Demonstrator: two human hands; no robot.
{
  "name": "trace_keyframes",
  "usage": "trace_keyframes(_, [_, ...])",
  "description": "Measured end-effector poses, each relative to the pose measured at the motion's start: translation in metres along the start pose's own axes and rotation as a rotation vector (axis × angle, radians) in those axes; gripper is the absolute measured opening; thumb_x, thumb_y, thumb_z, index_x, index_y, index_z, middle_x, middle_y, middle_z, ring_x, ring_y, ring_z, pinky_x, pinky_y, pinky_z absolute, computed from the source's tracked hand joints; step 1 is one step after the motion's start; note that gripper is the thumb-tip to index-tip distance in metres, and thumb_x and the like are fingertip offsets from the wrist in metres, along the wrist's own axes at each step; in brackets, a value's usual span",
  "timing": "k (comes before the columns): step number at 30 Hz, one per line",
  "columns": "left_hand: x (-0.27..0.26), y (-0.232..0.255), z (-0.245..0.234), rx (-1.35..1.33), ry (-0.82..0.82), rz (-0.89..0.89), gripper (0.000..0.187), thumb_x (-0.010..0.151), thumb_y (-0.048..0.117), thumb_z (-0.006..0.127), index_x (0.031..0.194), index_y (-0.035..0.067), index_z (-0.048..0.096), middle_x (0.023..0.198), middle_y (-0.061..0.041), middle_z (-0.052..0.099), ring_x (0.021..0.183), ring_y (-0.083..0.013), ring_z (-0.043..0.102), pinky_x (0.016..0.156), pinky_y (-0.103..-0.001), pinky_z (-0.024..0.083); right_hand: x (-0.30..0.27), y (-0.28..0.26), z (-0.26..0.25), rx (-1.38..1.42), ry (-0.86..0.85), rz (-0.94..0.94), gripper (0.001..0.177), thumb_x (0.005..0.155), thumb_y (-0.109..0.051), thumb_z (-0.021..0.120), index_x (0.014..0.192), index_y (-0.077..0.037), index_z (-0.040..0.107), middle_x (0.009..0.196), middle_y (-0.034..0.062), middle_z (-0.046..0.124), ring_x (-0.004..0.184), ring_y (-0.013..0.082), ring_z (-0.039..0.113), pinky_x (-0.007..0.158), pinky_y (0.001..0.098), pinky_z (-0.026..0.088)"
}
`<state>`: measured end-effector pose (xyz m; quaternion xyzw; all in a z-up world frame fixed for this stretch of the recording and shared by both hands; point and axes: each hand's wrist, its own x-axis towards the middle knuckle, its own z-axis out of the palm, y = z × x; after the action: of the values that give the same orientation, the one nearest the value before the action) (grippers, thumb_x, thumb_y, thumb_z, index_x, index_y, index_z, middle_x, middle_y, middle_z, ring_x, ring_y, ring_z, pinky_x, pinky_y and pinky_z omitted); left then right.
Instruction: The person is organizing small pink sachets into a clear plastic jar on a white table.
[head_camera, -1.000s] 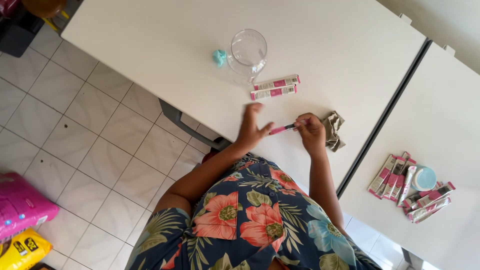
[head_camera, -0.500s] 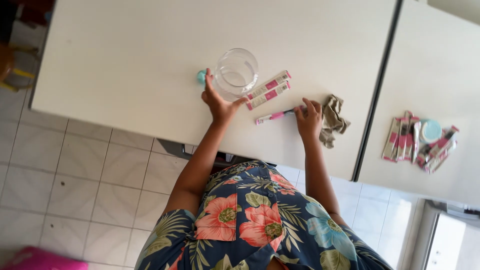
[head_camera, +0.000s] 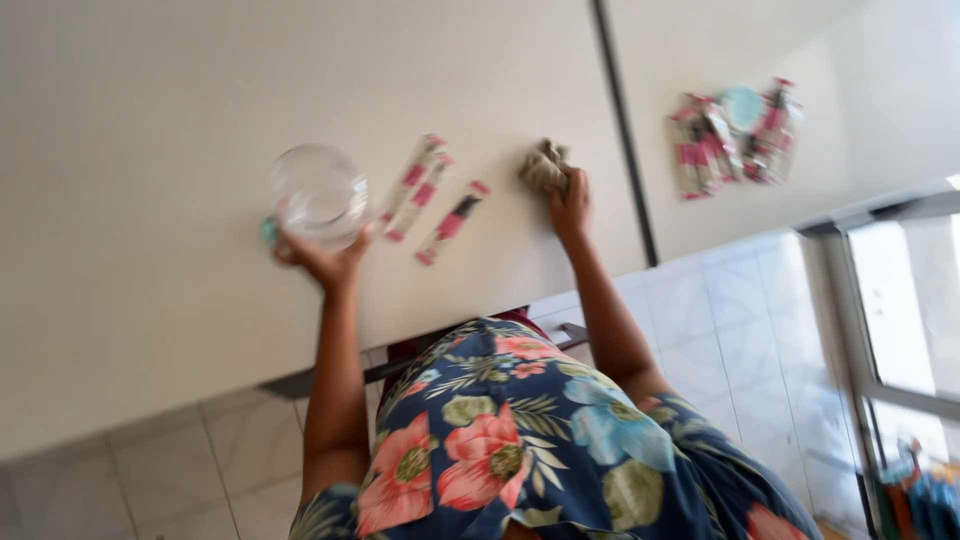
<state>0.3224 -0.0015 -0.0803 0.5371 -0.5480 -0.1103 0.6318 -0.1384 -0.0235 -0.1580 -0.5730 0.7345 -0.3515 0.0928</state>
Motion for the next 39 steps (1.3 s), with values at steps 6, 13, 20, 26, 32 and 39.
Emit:
trace_keyframes(6, [0.006,0.130,-0.001,0.085,-0.267,0.164,0.120,0.045,0.032,0.102,0.142,-0.011,0.046,0.136,-0.033,0.050,0.124,-0.0515,0.055,0.107,-0.058,0.044,0.004,-0.153,-0.140,1.205,-0.273,0.249,0.054,0.100,-0.003,0.056,0.143,-0.026,0.034,0.086,0.0284,0.068,0.042,0.0294,0.065,0.034,0.0371,0.057])
trace_keyframes(13, [-0.054,0.154,0.077,0.245,-0.628,0.323,0.117,0.043,0.049,0.085,0.145,0.006,0.048,0.145,-0.016,0.053,0.134,-0.0361,0.053,0.108,-0.058,0.039,0.005,-0.189,-0.229,0.516,-0.508,-0.608,0.026,0.097,-0.027,0.067,0.118,-0.014,0.074,0.102,0.0102,0.069,0.092,0.0330,0.071,0.082,0.0444,0.059])
trace_keyframes(20, [-0.065,0.195,0.151,0.300,-0.815,0.684,0.110,0.044,0.045,0.080,0.148,0.024,0.052,0.138,-0.008,0.056,0.130,-0.0325,0.055,0.102,-0.060,0.039,-0.054,-0.069,-0.163,0.300,-0.570,-0.425,0.036,0.091,-0.031,0.072,0.124,-0.017,0.071,0.098,0.0137,0.066,0.089,0.0387,0.068,0.077,0.0495,0.057])
trace_keyframes(26, [-0.094,0.200,0.221,0.178,-0.891,0.957,0.097,0.049,0.033,0.072,0.144,0.028,0.053,0.138,-0.009,0.055,0.132,-0.0356,0.052,0.101,-0.065,0.039,-0.050,-0.041,-0.178,0.046,-0.482,-0.731,0.033,0.093,-0.016,0.067,0.126,-0.007,0.066,0.120,0.0088,0.062,0.110,0.0257,0.065,0.093,0.0347,0.055])
trace_keyframes(32, [-0.056,0.191,0.231,0.215,-0.881,0.944,0.119,0.039,0.040,0.086,0.151,0.029,0.048,0.140,-0.008,0.054,0.133,-0.0326,0.051,0.102,-0.064,0.038,0.006,-0.093,-0.246,0.177,-0.516,-0.538,0.021,0.098,-0.016,0.064,0.113,-0.003,0.068,0.098,0.0064,0.065,0.090,0.0144,0.068,0.074,0.0250,0.055])
trace_keyframes(39, [-0.080,0.224,0.277,0.150,-0.621,1.099,0.046,0.093,0.026,0.057,0.138,0.026,0.057,0.131,-0.009,0.063,0.124,-0.0330,0.061,0.099,-0.064,0.043,-0.007,-0.012,-0.154,0.418,-0.370,-0.803,0.022,0.106,-0.014,0.053,0.123,-0.003,0.061,0.105,0.0187,0.065,0.101,0.0340,0.063,0.089,0.0411,0.052])
